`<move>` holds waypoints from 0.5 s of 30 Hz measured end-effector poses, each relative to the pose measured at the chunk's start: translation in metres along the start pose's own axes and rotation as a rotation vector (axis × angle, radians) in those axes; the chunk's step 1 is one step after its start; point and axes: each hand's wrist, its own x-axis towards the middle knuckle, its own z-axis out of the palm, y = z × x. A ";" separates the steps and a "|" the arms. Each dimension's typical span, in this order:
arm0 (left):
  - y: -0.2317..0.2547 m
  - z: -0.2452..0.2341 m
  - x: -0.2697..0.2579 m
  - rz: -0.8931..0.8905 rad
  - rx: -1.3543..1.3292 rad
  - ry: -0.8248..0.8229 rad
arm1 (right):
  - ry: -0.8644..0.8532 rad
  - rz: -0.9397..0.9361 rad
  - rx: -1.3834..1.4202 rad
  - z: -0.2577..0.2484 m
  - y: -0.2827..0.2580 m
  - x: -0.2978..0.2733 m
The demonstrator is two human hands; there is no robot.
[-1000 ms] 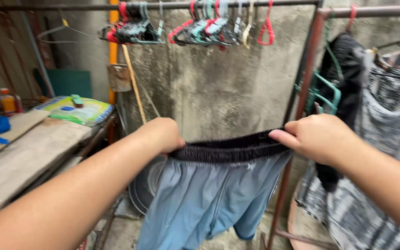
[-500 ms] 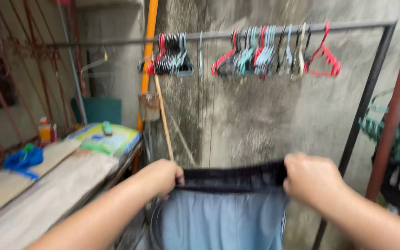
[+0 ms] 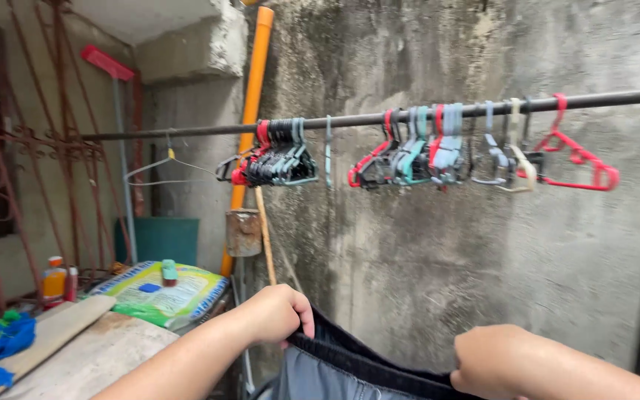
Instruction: Hanging various items of clothing from a laundry basket onto a clothes rack using hangers.
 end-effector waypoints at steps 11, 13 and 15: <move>0.001 -0.035 0.014 -0.020 0.295 0.003 | -0.201 -0.396 0.499 -0.127 -0.045 0.131; -0.007 -0.036 0.019 0.113 0.416 -0.011 | 0.073 -0.402 0.555 -0.174 -0.054 0.162; 0.000 -0.039 0.015 0.133 0.612 -0.071 | 0.748 -0.389 0.516 -0.215 -0.055 0.202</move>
